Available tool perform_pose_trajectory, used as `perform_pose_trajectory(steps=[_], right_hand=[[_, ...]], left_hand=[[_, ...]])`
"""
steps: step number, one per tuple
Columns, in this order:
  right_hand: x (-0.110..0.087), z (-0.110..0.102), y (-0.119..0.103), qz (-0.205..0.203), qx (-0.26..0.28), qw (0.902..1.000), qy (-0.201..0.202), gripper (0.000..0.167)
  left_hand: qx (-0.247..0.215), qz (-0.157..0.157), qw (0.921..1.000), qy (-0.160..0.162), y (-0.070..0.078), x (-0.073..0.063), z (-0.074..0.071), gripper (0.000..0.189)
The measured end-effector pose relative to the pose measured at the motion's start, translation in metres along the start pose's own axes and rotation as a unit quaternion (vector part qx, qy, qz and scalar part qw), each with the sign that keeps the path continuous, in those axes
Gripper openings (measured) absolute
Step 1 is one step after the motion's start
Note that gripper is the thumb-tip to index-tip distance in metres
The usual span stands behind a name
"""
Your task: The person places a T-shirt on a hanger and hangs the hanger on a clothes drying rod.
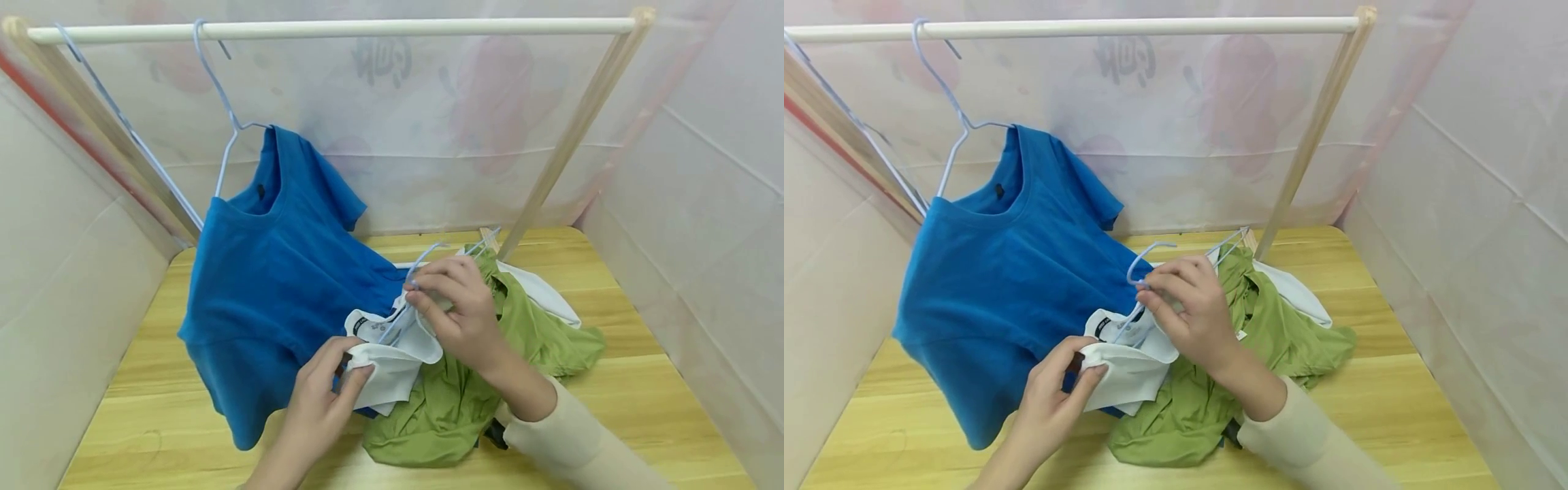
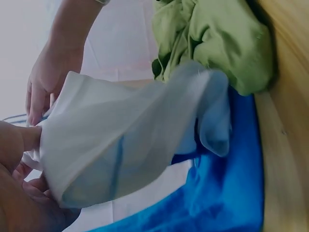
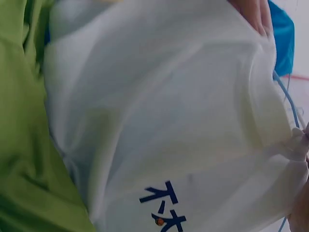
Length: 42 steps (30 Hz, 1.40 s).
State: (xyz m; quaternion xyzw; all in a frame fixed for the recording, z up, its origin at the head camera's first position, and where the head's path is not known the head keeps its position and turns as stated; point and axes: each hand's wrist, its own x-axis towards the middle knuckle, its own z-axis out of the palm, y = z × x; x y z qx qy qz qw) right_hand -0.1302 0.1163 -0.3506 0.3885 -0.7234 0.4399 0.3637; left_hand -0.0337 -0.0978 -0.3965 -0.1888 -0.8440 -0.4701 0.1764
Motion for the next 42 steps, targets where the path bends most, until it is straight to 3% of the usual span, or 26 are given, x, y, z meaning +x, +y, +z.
perform_pose_trajectory(steps=[6,13,18,25,33,38,42], right_hand=[[-0.007,0.011,-0.011,-0.011,0.021,0.9996,-0.016,0.022],[-0.015,0.019,-0.021,-0.012,0.021,0.9984,-0.051,0.021],[-0.015,0.017,-0.02,-0.02,0.033,0.999,-0.024,0.025],[-0.01,0.002,-0.003,-0.02,0.022,0.9995,0.011,0.02],[-0.013,-0.019,0.024,0.013,-0.033,0.9992,0.017,0.023],[-0.016,-0.028,0.037,0.039,-0.043,0.998,0.025,0.037],[-0.017,-0.031,0.045,0.042,-0.042,0.9977,0.032,0.037]], left_hand=[[-0.038,0.025,0.999,-0.004,0.003,0.01,0.008,0.029],[-0.053,0.029,0.9982,0.002,0.006,0.016,0.011,0.046],[-0.077,0.035,0.9959,0.032,0.006,0.016,0.011,0.04],[-0.069,0.051,0.9934,0.076,0.007,0.01,0.001,0.032],[-0.055,0.029,0.9958,0.067,0.013,-0.001,-0.013,0.032],[-0.045,0.029,0.996,0.071,0.015,-0.004,-0.018,0.033],[-0.042,0.036,0.9954,0.078,0.014,-0.005,-0.021,0.035]])
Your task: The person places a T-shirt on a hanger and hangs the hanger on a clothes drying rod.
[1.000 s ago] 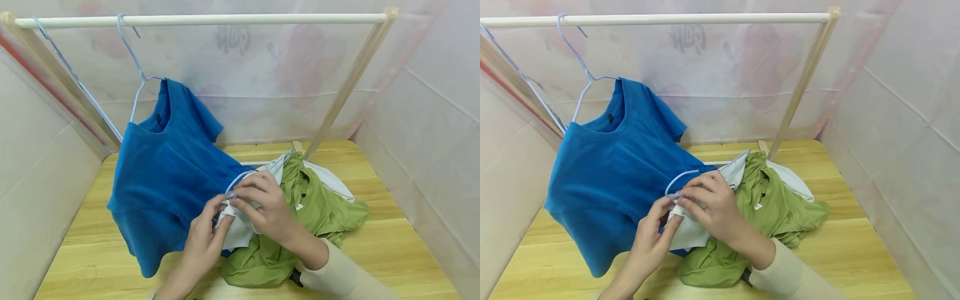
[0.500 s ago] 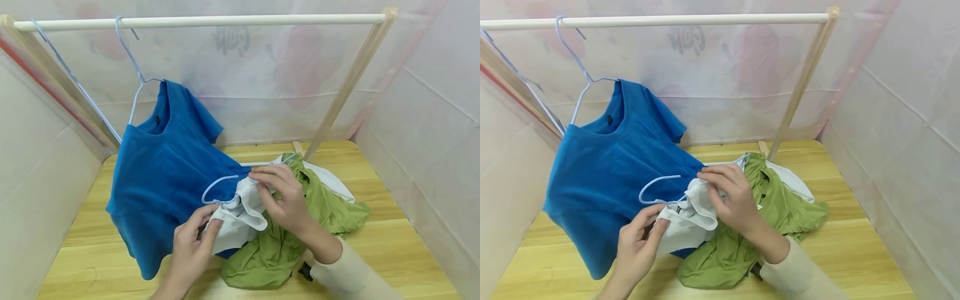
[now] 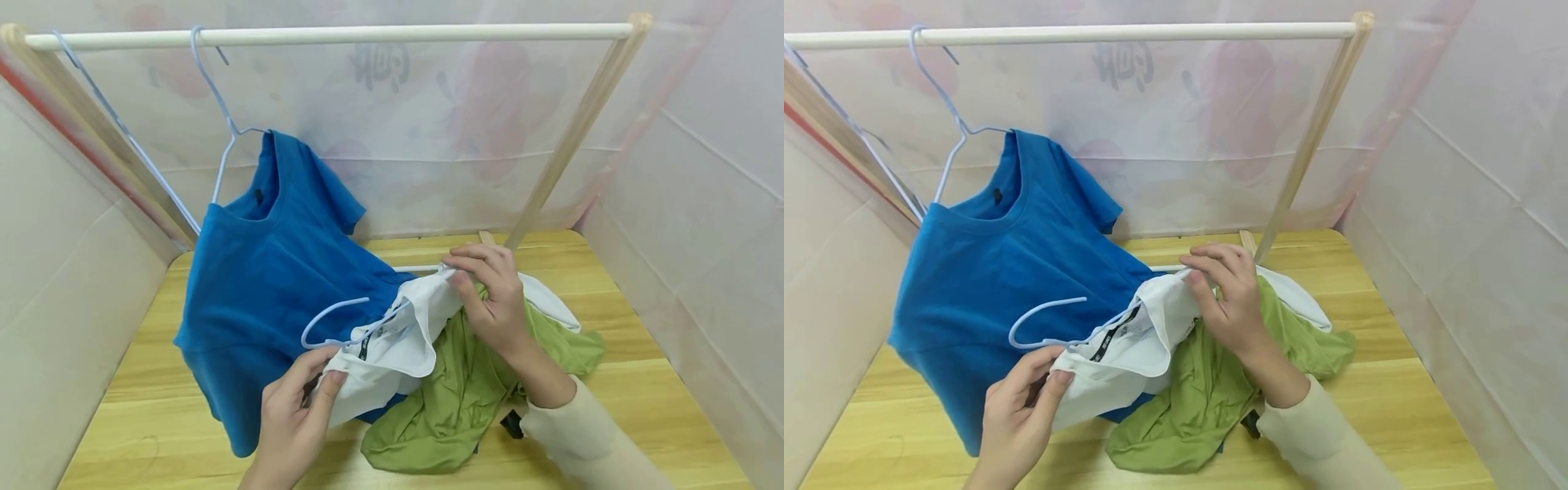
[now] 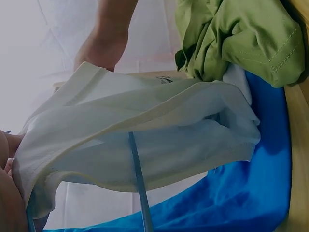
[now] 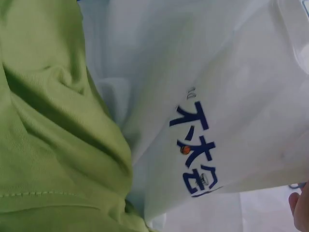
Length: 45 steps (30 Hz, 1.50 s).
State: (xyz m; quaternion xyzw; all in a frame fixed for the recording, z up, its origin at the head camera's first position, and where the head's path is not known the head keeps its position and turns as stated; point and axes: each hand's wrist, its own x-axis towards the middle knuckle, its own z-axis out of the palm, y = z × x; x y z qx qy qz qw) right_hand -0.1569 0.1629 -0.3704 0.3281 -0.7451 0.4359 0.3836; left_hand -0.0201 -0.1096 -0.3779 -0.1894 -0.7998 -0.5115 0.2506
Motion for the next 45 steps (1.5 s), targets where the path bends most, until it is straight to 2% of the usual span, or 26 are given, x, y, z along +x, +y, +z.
perform_pose_trajectory(steps=[4,9,12,14,17,20,23,25,27,29,32,38,41,45], right_hand=[[0.0,-0.002,0.01,0.007,-0.005,0.9999,0.007,0.033],[0.0,-0.007,0.02,0.047,-0.03,0.9984,0.005,0.031],[0.001,-0.008,0.02,0.068,-0.048,0.9965,0.009,0.032],[0.002,-0.006,0.016,0.061,-0.053,0.9966,0.018,0.034],[0.005,-0.002,0.0,0.01,-0.052,0.9983,0.022,0.036],[0.011,0.004,-0.019,-0.072,-0.037,0.9967,-0.008,0.037],[0.017,0.01,-0.035,-0.154,-0.019,0.9859,-0.062,0.037],[0.019,0.013,-0.042,-0.186,-0.015,0.978,-0.094,0.034],[0.017,0.016,-0.045,-0.201,-0.013,0.9727,-0.115,0.029],[0.014,0.018,-0.046,-0.192,-0.014,0.9727,-0.131,0.025],[0.012,0.019,-0.044,-0.17,-0.005,0.9767,-0.13,0.026],[0.015,0.015,-0.04,-0.152,-0.016,0.9841,-0.09,0.031],[0.019,0.011,-0.039,-0.147,-0.02,0.9863,-0.072,0.031],[0.022,0.006,-0.038,-0.136,-0.025,0.9883,-0.064,0.032]], left_hand=[[-0.003,-0.001,1.0,0.0,0.0,0.0,-0.002,0.035],[-0.008,-0.001,1.0,-0.003,0.0,0.0,-0.003,0.035],[-0.011,0.001,0.9999,-0.003,0.0,0.0,-0.003,0.035],[-0.012,-0.001,0.9999,-0.006,-0.001,0.0,-0.003,0.035],[-0.011,-0.002,0.9998,-0.014,-0.002,-0.001,-0.002,0.035],[-0.011,0.001,0.9997,-0.022,-0.002,-0.001,-0.001,0.036],[-0.005,0.01,0.9995,-0.03,-0.002,0.0,0.0,0.036],[-0.003,0.016,0.9991,-0.039,-0.002,0.0,0.0,0.037],[0.002,0.019,0.9987,-0.047,-0.001,0.001,0.001,0.038],[0.003,0.018,0.9983,-0.054,0.0,0.001,0.001,0.04],[0.021,0.021,0.9977,-0.061,0.001,0.001,0.0,0.043],[0.091,0.012,0.9931,-0.073,-0.002,-0.003,-0.009,0.051],[0.102,0.02,0.9916,-0.076,-0.004,-0.006,-0.015,0.05],[0.102,0.048,0.9912,-0.07,-0.009,-0.009,-0.021,0.044]])
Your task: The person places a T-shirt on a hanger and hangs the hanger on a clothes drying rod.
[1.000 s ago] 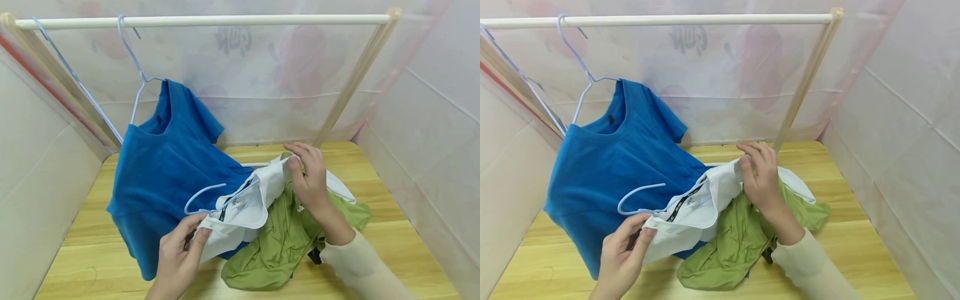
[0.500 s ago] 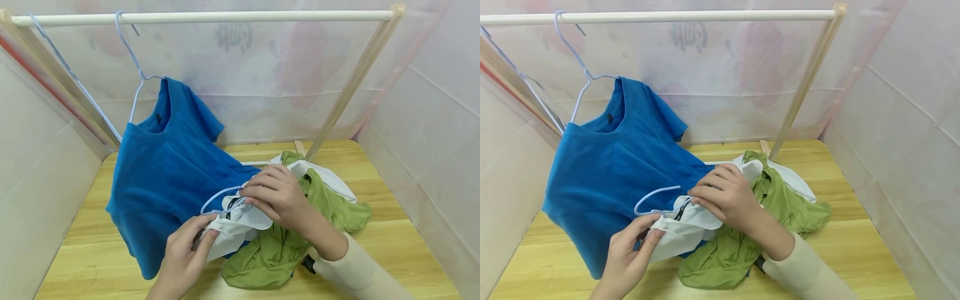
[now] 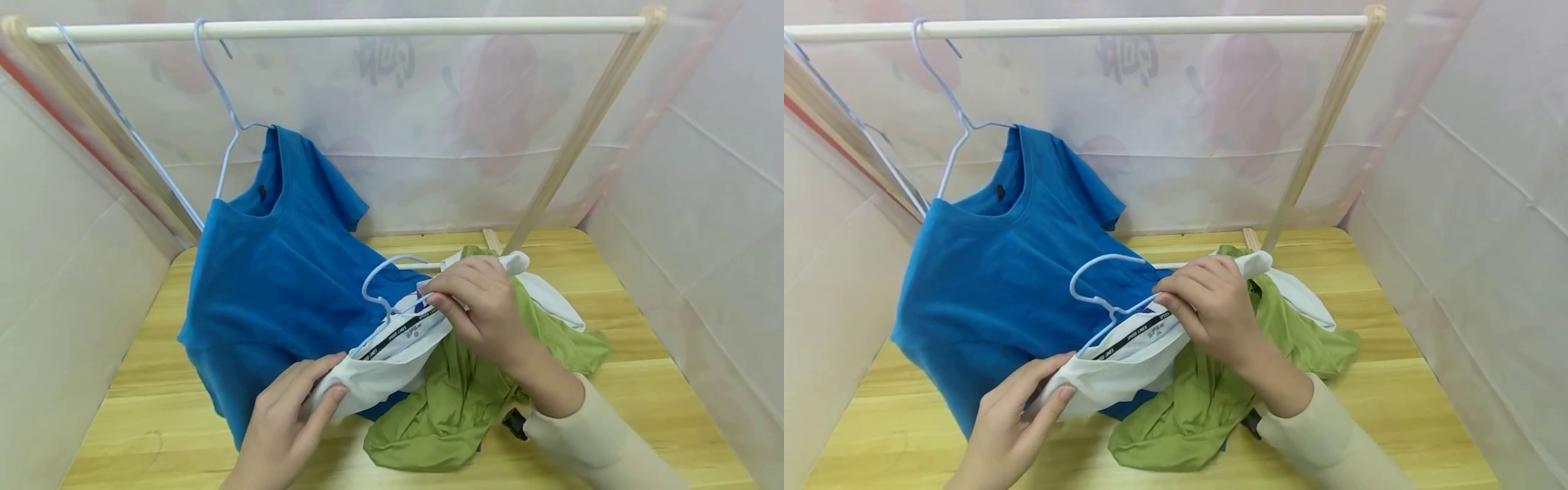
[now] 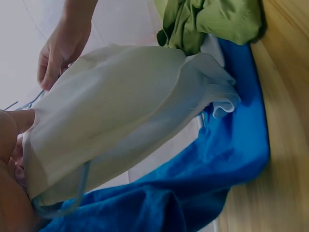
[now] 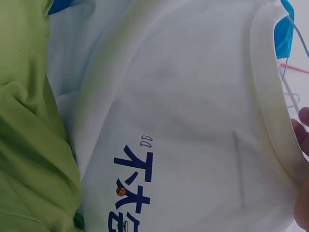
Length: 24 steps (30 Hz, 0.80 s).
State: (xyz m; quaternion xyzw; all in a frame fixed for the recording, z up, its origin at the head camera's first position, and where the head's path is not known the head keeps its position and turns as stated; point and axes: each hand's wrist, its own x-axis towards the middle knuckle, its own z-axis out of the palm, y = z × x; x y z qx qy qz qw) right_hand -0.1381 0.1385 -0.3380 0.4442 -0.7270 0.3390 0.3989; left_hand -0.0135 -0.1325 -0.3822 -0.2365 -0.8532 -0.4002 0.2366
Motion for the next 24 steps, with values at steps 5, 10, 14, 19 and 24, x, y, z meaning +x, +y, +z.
perform_pose_trajectory(steps=[5,10,14,19,24], right_hand=[[0.004,-0.005,0.003,0.003,-0.013,0.9999,0.009,0.033],[0.006,-0.007,0.008,0.012,-0.021,0.999,0.036,0.036],[0.006,-0.006,0.012,0.02,-0.02,0.9985,0.046,0.037],[0.005,-0.004,0.016,0.023,-0.003,0.9986,0.046,0.038],[0.003,-0.003,0.022,0.032,0.016,0.9981,0.051,0.04]], left_hand=[[0.004,0.02,0.9997,0.015,-0.004,-0.004,-0.004,0.041],[0.013,-0.002,0.9999,-0.001,-0.003,-0.008,-0.008,0.05],[0.014,0.001,0.9999,0.004,-0.004,-0.01,-0.009,0.047],[-0.027,-0.011,0.9995,0.012,-0.007,-0.015,-0.007,0.029],[-0.054,-0.002,0.9984,0.018,-0.011,-0.02,-0.005,0.027]])
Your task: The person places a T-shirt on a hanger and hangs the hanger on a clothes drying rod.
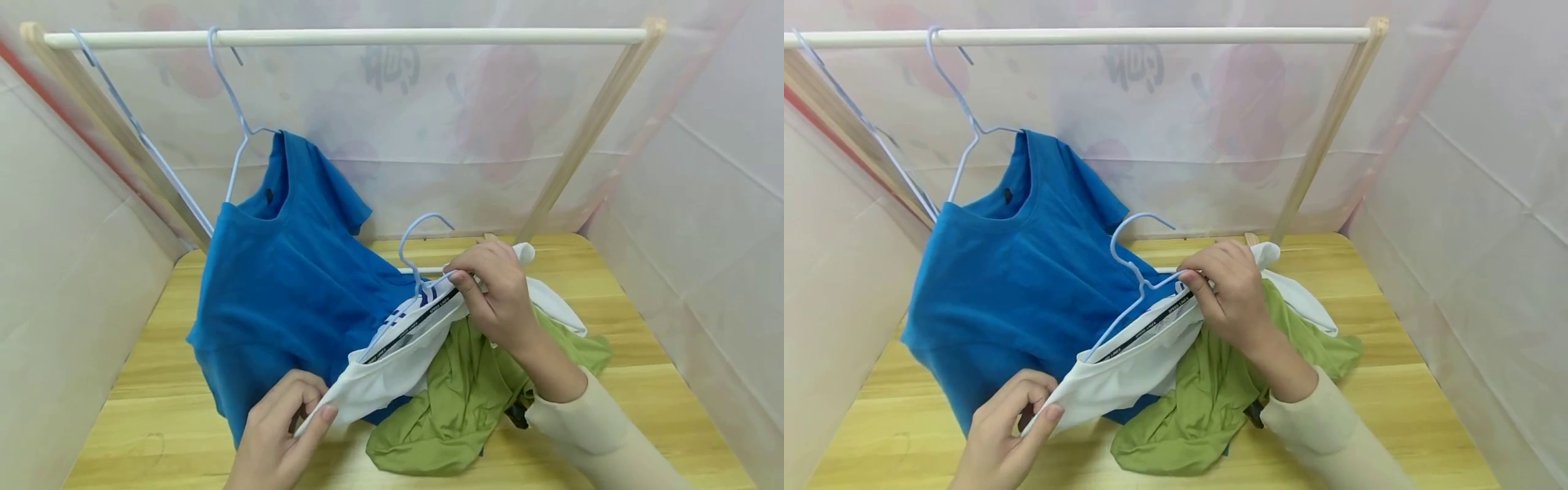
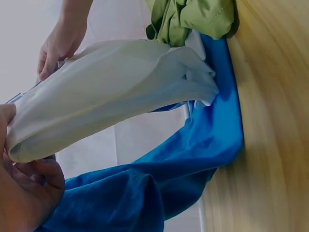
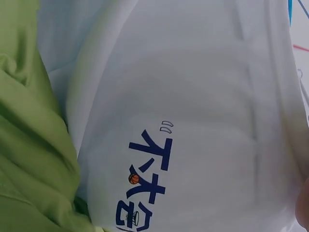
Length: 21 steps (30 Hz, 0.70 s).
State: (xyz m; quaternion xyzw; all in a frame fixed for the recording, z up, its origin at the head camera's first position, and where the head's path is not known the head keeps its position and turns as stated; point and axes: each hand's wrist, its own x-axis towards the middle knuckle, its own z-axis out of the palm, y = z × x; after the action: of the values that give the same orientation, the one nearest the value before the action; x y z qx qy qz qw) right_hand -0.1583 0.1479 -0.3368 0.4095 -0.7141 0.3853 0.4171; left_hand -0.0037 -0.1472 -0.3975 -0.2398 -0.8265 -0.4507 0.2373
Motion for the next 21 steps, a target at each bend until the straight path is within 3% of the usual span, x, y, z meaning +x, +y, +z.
perform_pose_trajectory(steps=[3,11,18,21], right_hand=[[-0.002,-0.001,0.004,0.009,-0.005,0.9999,0.003,0.041],[-0.006,-0.003,0.01,0.019,-0.001,0.9998,-0.001,0.043],[-0.007,-0.002,0.013,-0.028,0.047,0.9977,-0.04,0.041],[-0.009,-0.001,0.012,-0.046,0.054,0.9956,-0.062,0.039]], left_hand=[[0.001,0.004,0.9999,0.009,-0.002,-0.004,0.001,0.027],[0.008,-0.023,0.9994,0.022,-0.003,-0.011,0.0,0.034],[0.006,-0.011,0.9997,0.02,-0.004,-0.006,-0.002,0.028],[0.023,-0.038,0.999,0.0,0.003,-0.003,-0.001,0.027]])
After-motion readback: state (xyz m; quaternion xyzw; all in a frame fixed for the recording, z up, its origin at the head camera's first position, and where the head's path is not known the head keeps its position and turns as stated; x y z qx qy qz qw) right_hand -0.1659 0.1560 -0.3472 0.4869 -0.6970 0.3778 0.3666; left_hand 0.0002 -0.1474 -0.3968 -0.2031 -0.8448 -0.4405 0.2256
